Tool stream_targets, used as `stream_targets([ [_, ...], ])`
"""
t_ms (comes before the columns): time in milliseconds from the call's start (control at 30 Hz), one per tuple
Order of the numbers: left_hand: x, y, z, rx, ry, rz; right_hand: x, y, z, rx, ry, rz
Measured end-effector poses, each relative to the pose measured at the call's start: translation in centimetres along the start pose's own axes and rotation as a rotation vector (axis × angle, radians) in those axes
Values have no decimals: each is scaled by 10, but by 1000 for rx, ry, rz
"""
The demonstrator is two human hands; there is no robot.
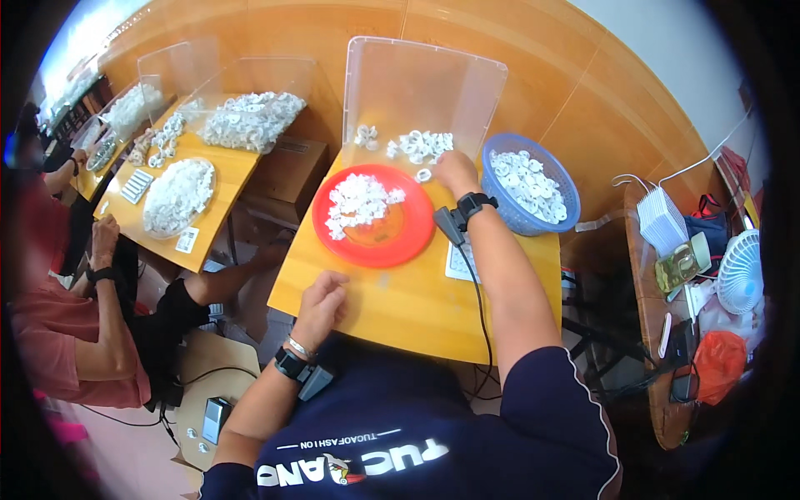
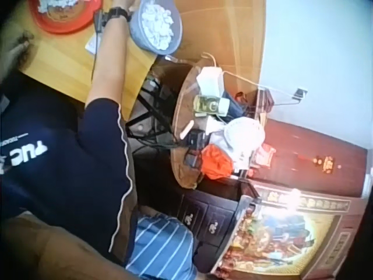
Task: The person is manually assembling small white plastic components by inserting one part into another and sorting them into containers.
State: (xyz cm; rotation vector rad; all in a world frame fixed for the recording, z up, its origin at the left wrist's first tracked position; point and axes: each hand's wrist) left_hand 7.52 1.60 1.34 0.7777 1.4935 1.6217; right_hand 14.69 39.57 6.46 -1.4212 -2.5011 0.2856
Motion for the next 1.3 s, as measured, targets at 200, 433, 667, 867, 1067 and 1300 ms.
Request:
stream_targets([
  [200, -2, 1, -1, 21, -48, 9, 13, -1, 37, -54, -14, -84],
  [433, -2, -2, -6, 4, -23, -22, -29, -3, -4, 281, -3, -215],
  [667, 25, 56, 32, -186, -75, 56, -170, -46, -74, 1161, -558, -258],
  [867, 17, 60, 44, -589, -414, 8, -222, -63, -85, 1147, -507, -360],
  [1067, -3, 60, 60, -728, -417, -27, -242, -58, -93, 1061, -483, -303],
  [1300, -22, 61, 70, -672, -481, -34, -264, -39, -85, 1100, -373, -350],
])
Point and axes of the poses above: each hand's wrist, its own x-axis towards the middle knuckle, its own z-axis out of the palm, y = z × x, and after that the axes turned 3 degrees about z, right-handed
